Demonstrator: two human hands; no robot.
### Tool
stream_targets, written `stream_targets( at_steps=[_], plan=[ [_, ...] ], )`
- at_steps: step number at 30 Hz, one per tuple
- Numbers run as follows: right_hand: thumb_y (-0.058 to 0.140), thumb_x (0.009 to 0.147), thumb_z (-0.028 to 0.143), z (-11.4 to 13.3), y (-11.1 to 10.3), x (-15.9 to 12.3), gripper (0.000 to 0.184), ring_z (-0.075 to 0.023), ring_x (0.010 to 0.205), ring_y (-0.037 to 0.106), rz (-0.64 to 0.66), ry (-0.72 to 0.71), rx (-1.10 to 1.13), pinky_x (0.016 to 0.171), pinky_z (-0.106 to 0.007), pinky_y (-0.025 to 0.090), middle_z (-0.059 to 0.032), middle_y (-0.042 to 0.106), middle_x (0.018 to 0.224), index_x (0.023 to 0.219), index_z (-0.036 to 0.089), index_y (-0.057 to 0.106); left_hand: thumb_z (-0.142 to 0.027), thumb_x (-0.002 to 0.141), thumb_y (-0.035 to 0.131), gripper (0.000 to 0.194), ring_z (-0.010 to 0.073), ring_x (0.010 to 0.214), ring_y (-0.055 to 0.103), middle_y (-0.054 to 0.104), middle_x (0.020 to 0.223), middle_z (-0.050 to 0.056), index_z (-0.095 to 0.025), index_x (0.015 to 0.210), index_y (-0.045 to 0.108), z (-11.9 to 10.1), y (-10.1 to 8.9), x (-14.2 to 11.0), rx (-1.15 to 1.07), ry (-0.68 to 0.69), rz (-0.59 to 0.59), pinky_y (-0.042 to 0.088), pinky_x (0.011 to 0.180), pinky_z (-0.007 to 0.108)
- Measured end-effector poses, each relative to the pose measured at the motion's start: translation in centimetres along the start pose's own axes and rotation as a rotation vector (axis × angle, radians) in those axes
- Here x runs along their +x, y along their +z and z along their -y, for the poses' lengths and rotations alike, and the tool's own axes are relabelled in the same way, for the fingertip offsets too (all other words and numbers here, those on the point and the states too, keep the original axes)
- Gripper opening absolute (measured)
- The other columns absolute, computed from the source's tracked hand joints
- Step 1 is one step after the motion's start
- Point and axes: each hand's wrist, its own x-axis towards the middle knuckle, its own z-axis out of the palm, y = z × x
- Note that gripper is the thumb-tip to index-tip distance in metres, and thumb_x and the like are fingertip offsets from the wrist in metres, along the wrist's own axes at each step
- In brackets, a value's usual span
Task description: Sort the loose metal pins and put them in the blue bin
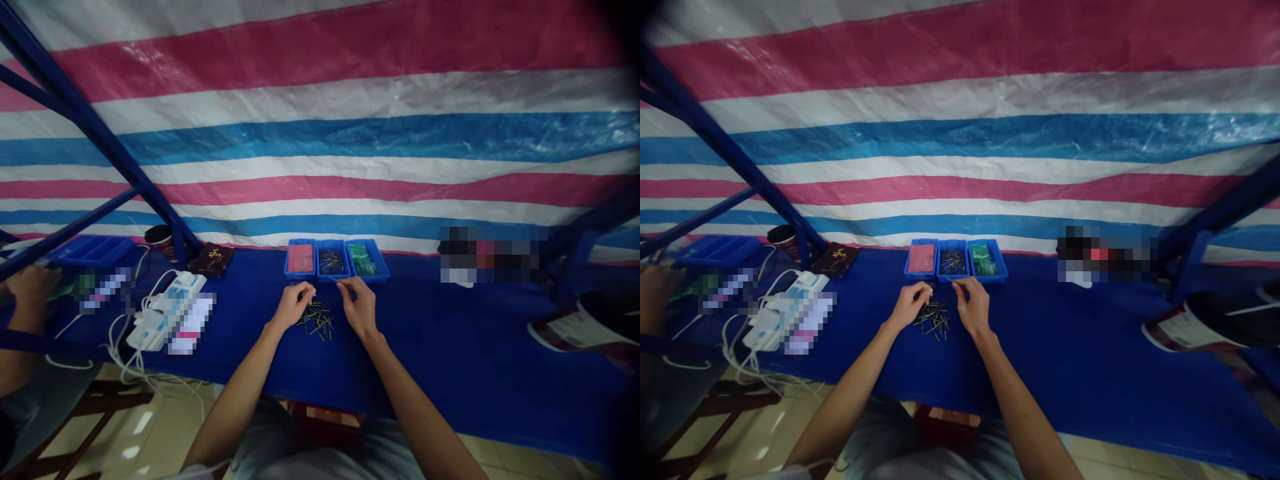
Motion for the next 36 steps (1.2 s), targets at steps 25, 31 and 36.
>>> stream_targets(
  at_steps=[25,31,36],
  plan=[
    [0.061,0.094,0.029,-1.5,-3.9,-3.9,0.027,-0.0214,0.095,0.062,0.595,0.054,-0.29,0.091,-0.044,0.042,-0.0035,0.064,0.104,0.12,0.034,0.067,-0.051,0.099,0.041,0.048,0.0109,0.056,0.037,0.036,0.058,-0.004,-0.018,0.064,0.04,0.6,0.2,0.1,0.016,-0.03,-0.096,0.028,0.056,0.024],
    [0.06,0.096,0.032,-0.8,-3.8,-3.9,0.021,-0.0232,0.101,0.061,0.592,0.022,-0.311,0.091,-0.044,0.039,-0.0045,0.065,0.104,0.115,0.034,0.069,-0.052,0.099,0.043,0.048,0.0111,0.055,0.037,0.037,0.058,-0.004,-0.018,0.064,0.041,0.7,0.3,0.1,0.008,-0.036,-0.106,0.03,0.055,0.023],
    [0.058,0.097,0.036,-0.4,-3.0,-4.0,0.032,-0.0213,0.097,0.063,0.627,0.013,-0.265,0.093,-0.043,0.041,-0.0051,0.065,0.107,0.129,0.035,0.061,-0.054,0.098,0.042,0.049,0.0114,0.054,0.037,0.037,0.057,-0.004,-0.019,0.064,0.042,0.7,0.3,0.1,0.009,-0.029,-0.109,0.031,0.055,0.024]
  ],
)
